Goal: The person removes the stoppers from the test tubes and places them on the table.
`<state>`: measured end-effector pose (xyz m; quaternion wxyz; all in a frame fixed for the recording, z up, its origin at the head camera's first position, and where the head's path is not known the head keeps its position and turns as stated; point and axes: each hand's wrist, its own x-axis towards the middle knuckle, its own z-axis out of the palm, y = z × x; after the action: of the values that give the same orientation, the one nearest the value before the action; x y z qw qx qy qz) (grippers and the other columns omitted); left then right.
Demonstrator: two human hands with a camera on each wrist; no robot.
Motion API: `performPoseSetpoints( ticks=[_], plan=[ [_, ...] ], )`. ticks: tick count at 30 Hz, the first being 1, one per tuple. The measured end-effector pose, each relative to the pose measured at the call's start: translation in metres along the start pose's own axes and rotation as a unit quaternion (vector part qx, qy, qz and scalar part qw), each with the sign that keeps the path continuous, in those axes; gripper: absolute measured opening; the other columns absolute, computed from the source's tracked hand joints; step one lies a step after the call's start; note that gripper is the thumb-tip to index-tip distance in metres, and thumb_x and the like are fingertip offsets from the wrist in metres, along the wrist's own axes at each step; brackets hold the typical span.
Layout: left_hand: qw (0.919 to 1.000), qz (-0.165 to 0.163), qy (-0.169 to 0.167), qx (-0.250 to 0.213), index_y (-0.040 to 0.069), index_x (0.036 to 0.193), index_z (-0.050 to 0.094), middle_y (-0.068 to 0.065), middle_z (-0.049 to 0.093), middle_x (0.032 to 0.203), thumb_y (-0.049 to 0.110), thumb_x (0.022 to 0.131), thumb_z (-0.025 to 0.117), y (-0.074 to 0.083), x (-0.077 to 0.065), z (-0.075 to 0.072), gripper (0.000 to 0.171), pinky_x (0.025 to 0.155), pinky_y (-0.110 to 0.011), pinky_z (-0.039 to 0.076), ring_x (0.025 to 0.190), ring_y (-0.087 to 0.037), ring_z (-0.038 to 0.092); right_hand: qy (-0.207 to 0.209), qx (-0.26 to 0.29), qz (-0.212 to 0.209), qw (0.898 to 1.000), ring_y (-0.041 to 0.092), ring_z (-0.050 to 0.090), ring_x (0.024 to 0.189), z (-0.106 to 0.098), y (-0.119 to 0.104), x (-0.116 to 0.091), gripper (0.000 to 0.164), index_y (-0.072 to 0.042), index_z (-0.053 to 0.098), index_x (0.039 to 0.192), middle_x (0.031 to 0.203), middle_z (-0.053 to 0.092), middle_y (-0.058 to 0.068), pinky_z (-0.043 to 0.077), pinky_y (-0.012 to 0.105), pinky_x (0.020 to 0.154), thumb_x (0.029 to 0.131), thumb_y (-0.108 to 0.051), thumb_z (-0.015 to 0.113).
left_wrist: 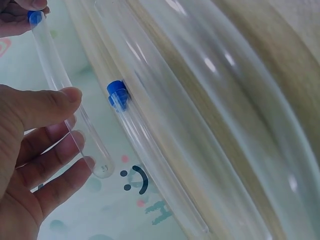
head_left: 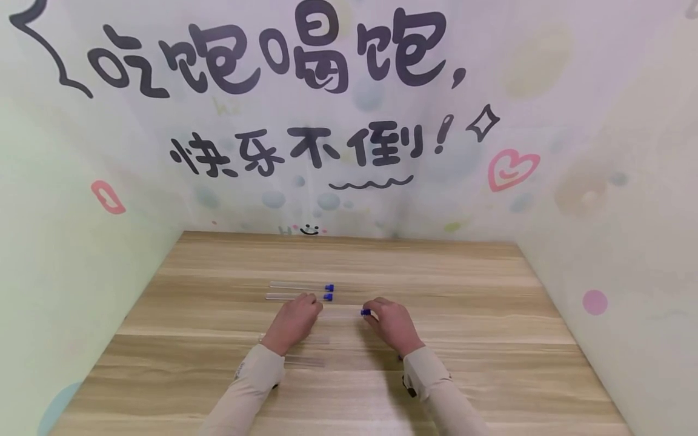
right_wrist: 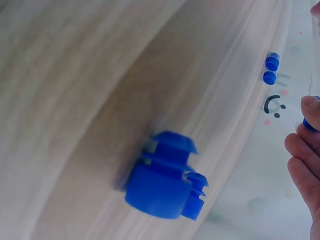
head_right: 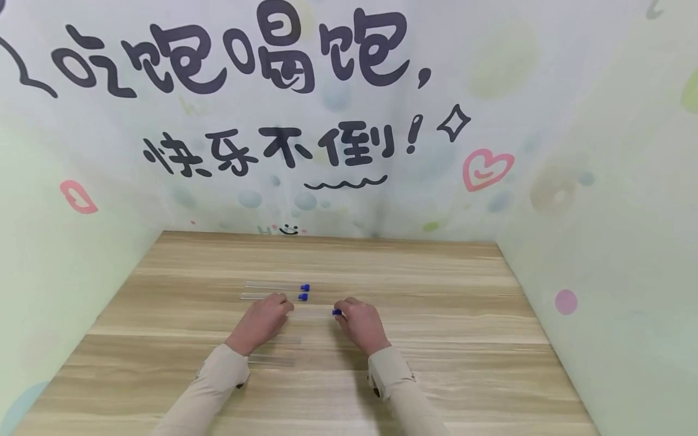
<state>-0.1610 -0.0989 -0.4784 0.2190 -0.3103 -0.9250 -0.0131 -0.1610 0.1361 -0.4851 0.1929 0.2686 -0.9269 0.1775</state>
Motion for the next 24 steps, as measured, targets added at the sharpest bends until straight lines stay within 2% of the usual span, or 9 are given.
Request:
performPoseSetpoints(
  ticks=[15, 24],
  plan=[
    [0.9998, -0.007, -0.008, -0.019, 0.009, 0.074, 0.066, -0.003, 0.06, 0.074, 0.003, 0.073, 0.076, 0.0, -0.001, -0.007, 0.011, 0.051, -0.028, 0.05, 0.067, -0.017, 0.059, 0.037, -0.009, 0.007, 0.999, 0.011, 0.065, 0.065, 0.001, -0.003, -0.002, 0.015, -0.011, 0.07, 0.085, 0.082, 0.07, 0.001, 0.051, 0.026, 0.056, 0.075, -0.014, 0.08],
    [0.9999, -0.001, -0.005, -0.011, 0.009, 0.073, 0.067, -0.002, 0.059, 0.072, 0.002, 0.074, 0.075, -0.001, -0.001, -0.01, 0.011, 0.051, -0.027, 0.05, 0.066, -0.017, 0.058, 0.044, -0.016, 0.004, 0.999, 0.012, 0.066, 0.066, 0.001, -0.004, -0.003, 0.016, -0.011, 0.07, 0.085, 0.082, 0.071, 0.001, 0.052, 0.026, 0.056, 0.074, -0.013, 0.08]
  ],
)
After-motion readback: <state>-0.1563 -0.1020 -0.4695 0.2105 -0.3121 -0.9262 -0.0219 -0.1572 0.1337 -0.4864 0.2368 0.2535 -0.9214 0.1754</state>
